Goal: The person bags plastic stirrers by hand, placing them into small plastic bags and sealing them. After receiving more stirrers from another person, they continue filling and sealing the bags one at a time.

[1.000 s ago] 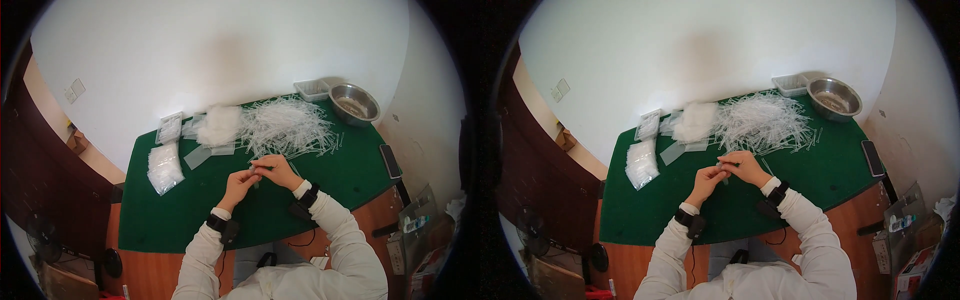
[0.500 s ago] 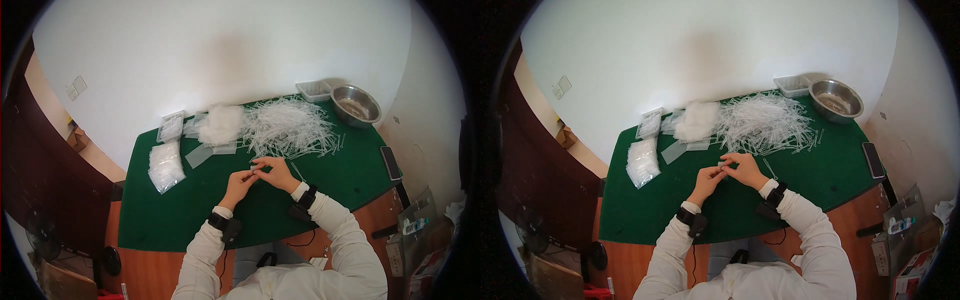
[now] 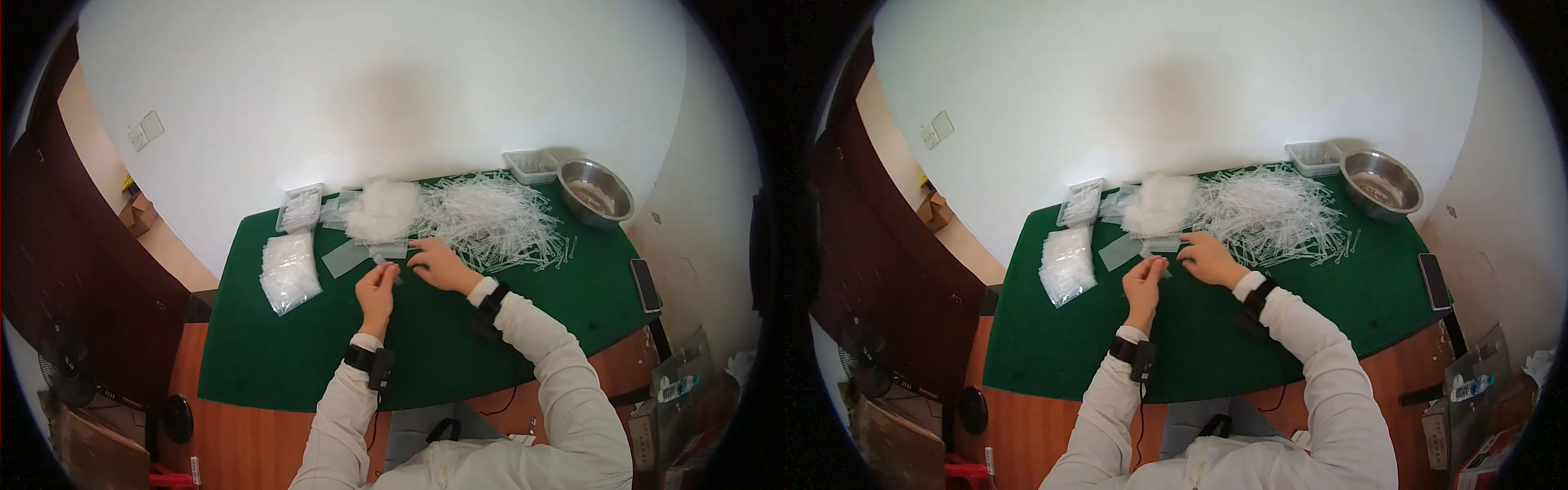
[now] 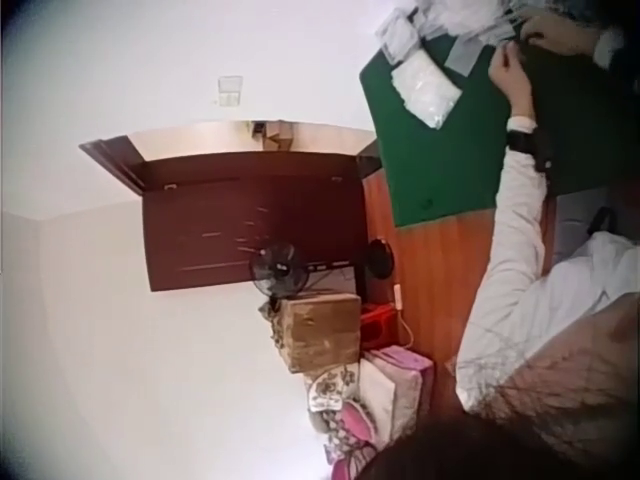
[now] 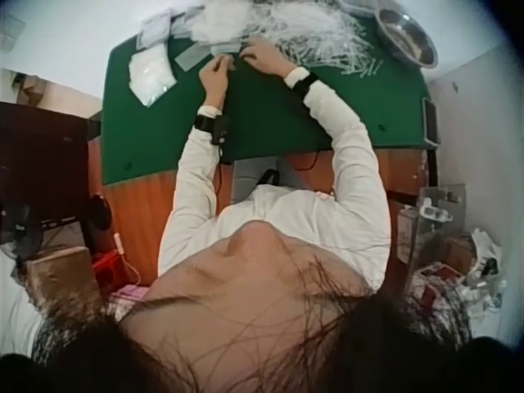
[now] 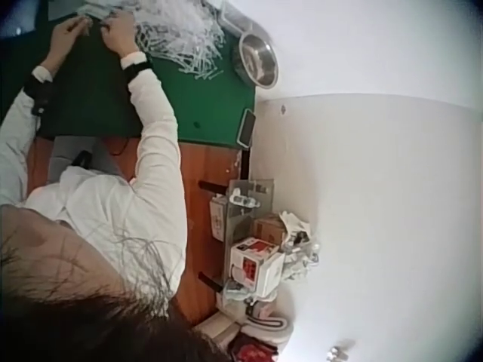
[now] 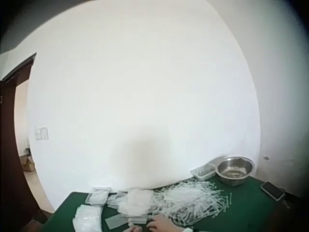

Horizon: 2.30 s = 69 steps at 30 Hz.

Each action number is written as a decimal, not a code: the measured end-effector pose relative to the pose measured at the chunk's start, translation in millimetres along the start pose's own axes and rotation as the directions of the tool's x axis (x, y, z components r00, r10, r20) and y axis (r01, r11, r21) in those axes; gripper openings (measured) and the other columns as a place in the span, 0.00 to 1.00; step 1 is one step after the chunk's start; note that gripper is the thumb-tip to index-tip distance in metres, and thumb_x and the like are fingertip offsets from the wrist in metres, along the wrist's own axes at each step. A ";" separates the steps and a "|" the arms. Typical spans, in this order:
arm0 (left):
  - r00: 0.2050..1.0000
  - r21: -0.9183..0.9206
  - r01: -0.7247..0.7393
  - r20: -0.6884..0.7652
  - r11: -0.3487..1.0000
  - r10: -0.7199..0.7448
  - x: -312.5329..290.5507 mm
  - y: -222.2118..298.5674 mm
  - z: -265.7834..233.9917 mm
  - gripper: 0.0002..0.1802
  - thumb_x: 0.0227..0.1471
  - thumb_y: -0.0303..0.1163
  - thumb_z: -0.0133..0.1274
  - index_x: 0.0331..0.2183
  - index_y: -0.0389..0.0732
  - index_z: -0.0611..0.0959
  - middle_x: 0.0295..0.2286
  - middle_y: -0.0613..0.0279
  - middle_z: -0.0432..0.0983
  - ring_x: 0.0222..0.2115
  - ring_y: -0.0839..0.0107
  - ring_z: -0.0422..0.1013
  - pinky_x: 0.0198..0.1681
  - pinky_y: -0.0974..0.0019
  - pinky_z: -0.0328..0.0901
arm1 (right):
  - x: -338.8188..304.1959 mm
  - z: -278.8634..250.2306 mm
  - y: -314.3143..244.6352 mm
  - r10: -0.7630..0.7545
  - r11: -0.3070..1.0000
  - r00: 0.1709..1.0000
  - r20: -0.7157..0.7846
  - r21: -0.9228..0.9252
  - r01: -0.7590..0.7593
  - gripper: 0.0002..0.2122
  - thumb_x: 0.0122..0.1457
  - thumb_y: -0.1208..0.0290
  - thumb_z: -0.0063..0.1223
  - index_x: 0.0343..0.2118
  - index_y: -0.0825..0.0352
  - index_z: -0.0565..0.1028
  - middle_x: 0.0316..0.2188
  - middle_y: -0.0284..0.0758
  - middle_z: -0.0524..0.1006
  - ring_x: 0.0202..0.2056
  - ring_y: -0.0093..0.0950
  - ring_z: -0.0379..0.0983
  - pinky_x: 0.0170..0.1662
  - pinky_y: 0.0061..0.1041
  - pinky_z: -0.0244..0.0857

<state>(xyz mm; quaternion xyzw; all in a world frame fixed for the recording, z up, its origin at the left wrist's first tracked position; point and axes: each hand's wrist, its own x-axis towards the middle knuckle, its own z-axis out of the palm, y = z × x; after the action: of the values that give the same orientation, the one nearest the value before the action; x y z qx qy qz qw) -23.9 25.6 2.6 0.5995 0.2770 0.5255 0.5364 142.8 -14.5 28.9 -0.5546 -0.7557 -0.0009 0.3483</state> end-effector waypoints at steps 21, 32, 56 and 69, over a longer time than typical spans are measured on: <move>0.962 -0.216 -0.056 -0.274 0.975 -0.006 13.7 -5.1 -17.1 0.11 0.48 0.26 0.50 0.34 0.29 0.75 0.30 0.57 0.74 0.30 0.71 0.71 0.36 0.73 0.66 | -66.8 -56.1 -4.8 0.469 0.118 0.827 0.309 0.907 -0.405 0.21 0.48 0.82 0.42 0.49 0.70 0.63 0.46 0.38 0.65 0.48 0.28 0.63 0.48 0.22 0.58; 0.988 -0.232 0.020 -0.144 0.972 -0.055 8.0 -7.6 -8.1 0.11 0.48 0.26 0.50 0.34 0.30 0.76 0.30 0.57 0.74 0.30 0.70 0.71 0.36 0.72 0.66 | -92.4 -93.0 1.6 0.416 0.884 0.903 -0.104 -0.186 -0.429 0.22 0.39 0.74 0.56 0.42 0.68 0.68 0.41 0.40 0.67 0.39 0.35 0.66 0.43 0.28 0.60; 0.979 -0.274 0.183 0.136 0.944 -0.151 -4.0 5.0 5.4 0.11 0.49 0.27 0.48 0.35 0.30 0.75 0.30 0.56 0.74 0.32 0.67 0.72 0.37 0.68 0.67 | -23.8 -38.4 7.0 0.140 0.953 0.911 0.388 -0.304 -0.017 0.41 0.27 0.60 0.61 0.50 0.66 0.57 0.38 0.42 0.69 0.43 0.38 0.63 0.51 0.36 0.50; 0.969 -0.386 0.248 0.120 0.889 -0.218 -7.1 6.0 7.9 0.12 0.49 0.30 0.49 0.35 0.33 0.75 0.33 0.57 0.73 0.34 0.68 0.71 0.38 0.67 0.66 | -27.4 -44.4 -20.6 -0.003 0.999 0.996 0.089 -0.033 0.006 0.38 0.30 0.66 0.57 0.50 0.67 0.57 0.34 0.40 0.69 0.38 0.38 0.65 0.42 0.31 0.58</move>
<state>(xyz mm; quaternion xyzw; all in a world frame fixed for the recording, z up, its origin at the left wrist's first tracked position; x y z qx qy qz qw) -20.1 14.9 6.9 0.4592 0.2144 0.4803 0.7159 152.7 -62.6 56.0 -0.5582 -0.7716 0.0105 0.3049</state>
